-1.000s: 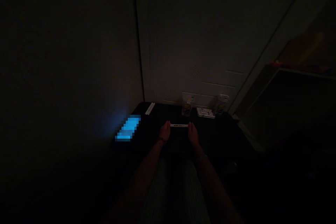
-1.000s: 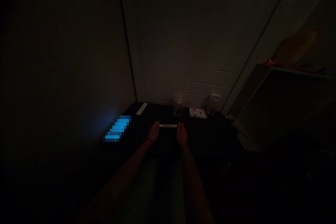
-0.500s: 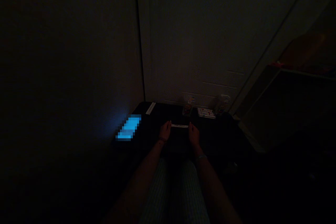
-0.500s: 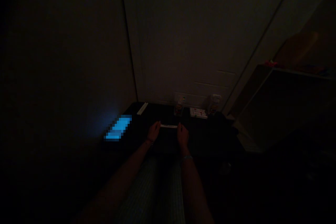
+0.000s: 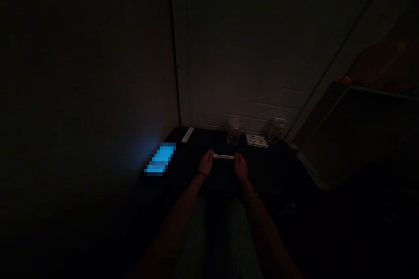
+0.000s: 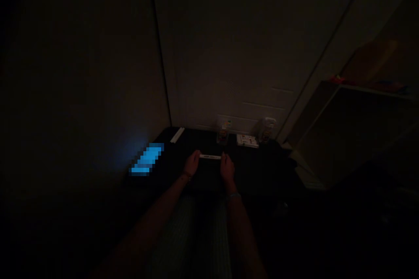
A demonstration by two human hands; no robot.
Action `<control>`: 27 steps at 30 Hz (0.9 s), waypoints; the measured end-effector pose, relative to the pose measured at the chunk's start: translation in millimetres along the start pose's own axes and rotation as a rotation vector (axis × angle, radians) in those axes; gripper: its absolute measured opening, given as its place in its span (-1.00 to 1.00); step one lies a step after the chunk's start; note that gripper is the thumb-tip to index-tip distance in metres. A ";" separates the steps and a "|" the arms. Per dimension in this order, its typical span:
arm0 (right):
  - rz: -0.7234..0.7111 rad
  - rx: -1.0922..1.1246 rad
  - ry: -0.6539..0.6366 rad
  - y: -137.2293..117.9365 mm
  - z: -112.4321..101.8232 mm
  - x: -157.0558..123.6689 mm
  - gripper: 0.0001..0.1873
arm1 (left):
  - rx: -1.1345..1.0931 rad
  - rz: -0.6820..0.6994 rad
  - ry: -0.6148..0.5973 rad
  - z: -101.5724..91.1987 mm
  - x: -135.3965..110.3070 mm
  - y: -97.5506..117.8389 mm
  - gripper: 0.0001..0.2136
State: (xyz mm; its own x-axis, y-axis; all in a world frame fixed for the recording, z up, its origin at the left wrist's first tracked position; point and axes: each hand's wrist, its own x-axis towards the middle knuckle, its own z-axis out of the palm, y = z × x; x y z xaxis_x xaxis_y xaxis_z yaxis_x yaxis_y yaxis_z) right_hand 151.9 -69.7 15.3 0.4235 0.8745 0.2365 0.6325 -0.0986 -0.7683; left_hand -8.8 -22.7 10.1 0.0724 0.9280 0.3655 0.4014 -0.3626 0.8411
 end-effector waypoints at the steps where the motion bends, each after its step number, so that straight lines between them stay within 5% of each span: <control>1: 0.003 -0.001 -0.015 0.7 0.4 0.4 -0.45 | 0.010 0.002 -0.012 -0.1 -0.1 0.4 -0.68; 27: -0.007 0.081 -0.022 5.0 1.7 1.9 -0.47 | 0.080 0.057 -0.001 2.2 0.1 -3.5 -0.69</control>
State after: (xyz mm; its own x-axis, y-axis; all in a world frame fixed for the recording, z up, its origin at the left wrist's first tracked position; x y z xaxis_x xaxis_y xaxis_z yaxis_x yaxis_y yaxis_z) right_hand 154.8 -67.7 10.9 0.4041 0.8855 0.2292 0.5804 -0.0545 -0.8125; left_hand -8.2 -21.1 6.3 0.0979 0.9063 0.4112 0.4681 -0.4065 0.7846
